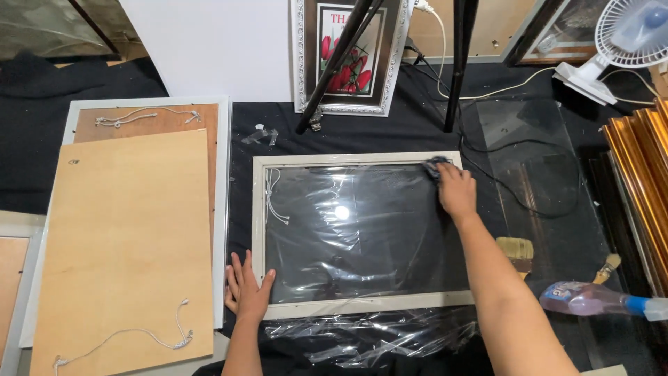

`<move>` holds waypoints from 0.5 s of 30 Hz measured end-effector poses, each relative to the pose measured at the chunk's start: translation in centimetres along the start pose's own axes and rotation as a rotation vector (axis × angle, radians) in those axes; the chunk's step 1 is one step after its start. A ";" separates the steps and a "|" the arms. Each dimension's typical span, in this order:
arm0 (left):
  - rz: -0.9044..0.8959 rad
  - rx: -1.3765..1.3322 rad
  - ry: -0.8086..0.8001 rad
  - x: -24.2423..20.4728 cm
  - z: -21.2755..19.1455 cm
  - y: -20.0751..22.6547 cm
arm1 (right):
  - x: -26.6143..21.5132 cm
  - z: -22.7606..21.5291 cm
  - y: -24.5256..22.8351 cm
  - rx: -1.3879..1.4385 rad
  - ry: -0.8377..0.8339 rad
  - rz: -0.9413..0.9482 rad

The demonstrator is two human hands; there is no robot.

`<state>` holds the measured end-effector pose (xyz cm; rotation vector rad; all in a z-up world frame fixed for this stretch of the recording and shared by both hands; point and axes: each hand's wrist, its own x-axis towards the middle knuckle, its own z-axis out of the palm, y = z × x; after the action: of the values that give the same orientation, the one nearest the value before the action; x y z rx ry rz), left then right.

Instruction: Wiping the glass surface of a picture frame with a cloth to clean it, including a brief adjustment of a small fan.

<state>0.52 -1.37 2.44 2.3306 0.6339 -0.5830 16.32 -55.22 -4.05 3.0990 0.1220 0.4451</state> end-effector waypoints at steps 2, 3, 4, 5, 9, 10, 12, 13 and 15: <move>-0.022 0.014 -0.013 -0.1 0.0 0.2 | -0.9 0.4 1.8 -0.086 -0.004 0.125; -0.025 0.011 -0.012 -0.1 -0.2 0.1 | -0.1 1.1 0.7 -0.086 -0.005 0.120; -0.016 0.006 -0.008 -0.1 -0.2 0.1 | 0.5 1.6 -0.2 -0.002 -0.072 0.295; -0.007 0.000 -0.004 -0.2 -0.2 0.1 | 1.1 2.1 -1.1 0.082 -0.139 0.470; -0.009 0.015 -0.014 0.0 0.0 0.0 | 2.0 5.7 -6.7 0.001 0.068 0.562; -0.004 0.009 -0.015 0.1 0.0 -0.1 | 2.4 5.9 -8.9 0.023 0.097 0.557; -0.005 0.003 -0.012 0.1 0.0 -0.1 | 2.9 5.7 -14.3 0.051 0.124 0.548; -0.003 0.006 -0.012 0.1 0.0 -0.1 | 3.1 5.4 -17.4 0.082 0.165 0.502; -0.009 0.010 -0.006 0.3 0.2 -0.5 | 3.5 4.6 -23.7 0.122 0.203 0.451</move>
<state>0.39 -1.05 1.90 2.3355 0.6404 -0.5987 19.21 -31.34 -7.96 3.1773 -0.5812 0.7850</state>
